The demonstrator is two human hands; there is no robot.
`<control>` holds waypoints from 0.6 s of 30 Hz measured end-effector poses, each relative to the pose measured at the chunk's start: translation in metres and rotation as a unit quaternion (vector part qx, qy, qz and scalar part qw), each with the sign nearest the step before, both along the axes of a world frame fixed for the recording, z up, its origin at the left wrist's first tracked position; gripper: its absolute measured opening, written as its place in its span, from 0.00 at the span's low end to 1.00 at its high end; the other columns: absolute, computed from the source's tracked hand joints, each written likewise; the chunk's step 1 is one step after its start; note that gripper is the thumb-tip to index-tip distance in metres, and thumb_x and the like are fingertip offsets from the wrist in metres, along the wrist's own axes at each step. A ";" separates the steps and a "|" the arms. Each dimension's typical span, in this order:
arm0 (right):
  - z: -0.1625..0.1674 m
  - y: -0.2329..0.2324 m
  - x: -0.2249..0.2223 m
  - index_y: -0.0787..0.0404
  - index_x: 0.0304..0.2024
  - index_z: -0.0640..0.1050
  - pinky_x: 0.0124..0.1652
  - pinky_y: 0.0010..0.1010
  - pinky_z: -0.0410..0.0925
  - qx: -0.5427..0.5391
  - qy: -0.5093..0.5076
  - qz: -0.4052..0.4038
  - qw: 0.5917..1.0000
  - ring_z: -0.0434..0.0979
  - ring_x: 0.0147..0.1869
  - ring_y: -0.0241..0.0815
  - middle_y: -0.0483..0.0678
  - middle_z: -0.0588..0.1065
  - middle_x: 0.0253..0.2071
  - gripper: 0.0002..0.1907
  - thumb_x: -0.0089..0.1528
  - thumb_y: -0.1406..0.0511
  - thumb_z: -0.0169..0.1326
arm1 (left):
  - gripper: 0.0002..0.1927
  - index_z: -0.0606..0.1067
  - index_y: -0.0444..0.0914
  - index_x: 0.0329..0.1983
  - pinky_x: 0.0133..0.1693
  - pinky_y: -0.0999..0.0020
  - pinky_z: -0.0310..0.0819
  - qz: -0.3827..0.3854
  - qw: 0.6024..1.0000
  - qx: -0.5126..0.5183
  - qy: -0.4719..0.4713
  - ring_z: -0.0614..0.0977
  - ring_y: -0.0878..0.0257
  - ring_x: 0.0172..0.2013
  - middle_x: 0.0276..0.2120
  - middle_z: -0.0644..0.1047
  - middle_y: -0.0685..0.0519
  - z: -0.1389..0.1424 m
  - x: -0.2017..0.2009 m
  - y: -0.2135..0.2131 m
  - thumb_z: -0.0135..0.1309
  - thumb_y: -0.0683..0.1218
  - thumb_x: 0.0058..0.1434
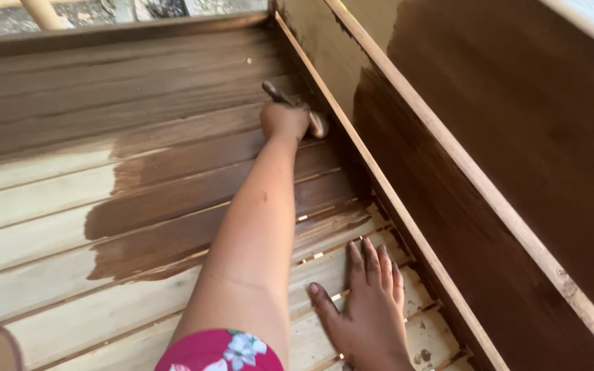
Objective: The person applies brown wood stain with a brush to the slatted seat of a wooden bench, dipping the brush into a can of stain and brushing the liquid across the planks, reloading the brush from the can lid between sections.
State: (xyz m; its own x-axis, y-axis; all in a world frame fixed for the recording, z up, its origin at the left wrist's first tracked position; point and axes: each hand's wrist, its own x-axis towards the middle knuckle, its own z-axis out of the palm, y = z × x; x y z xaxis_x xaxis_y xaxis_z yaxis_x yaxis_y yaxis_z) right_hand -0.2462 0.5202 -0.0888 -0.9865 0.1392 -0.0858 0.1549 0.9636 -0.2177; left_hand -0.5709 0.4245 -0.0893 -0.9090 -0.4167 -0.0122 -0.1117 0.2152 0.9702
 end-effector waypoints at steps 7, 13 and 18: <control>0.008 -0.002 0.004 0.62 0.75 0.52 0.71 0.47 0.32 -0.020 0.014 -0.001 1.000 0.31 0.80 0.57 0.58 0.44 0.79 0.53 0.60 0.34 0.36 | 0.15 0.80 0.36 0.37 0.42 0.56 0.78 -0.031 0.995 -0.090 0.032 0.85 0.49 0.39 0.37 0.83 0.43 -0.039 0.013 -0.110 0.69 0.49 0.52; 0.015 -0.004 0.008 0.61 0.76 0.50 0.72 0.45 0.31 -0.040 0.002 -0.005 0.999 0.29 0.81 0.55 0.56 0.43 0.80 0.53 0.61 0.33 0.35 | 0.14 0.80 0.36 0.38 0.41 0.55 0.77 0.007 0.973 -0.228 -0.021 0.84 0.51 0.38 0.36 0.83 0.45 -0.011 0.063 -0.233 0.69 0.49 0.54; 0.020 -0.006 0.008 0.61 0.76 0.49 0.71 0.45 0.30 -0.031 -0.001 -0.003 1.000 0.28 0.81 0.55 0.56 0.42 0.80 0.53 0.61 0.33 0.35 | 0.14 0.82 0.36 0.38 0.42 0.54 0.78 0.032 0.910 -0.408 -0.062 0.84 0.46 0.39 0.37 0.83 0.42 0.056 0.104 -0.276 0.69 0.48 0.53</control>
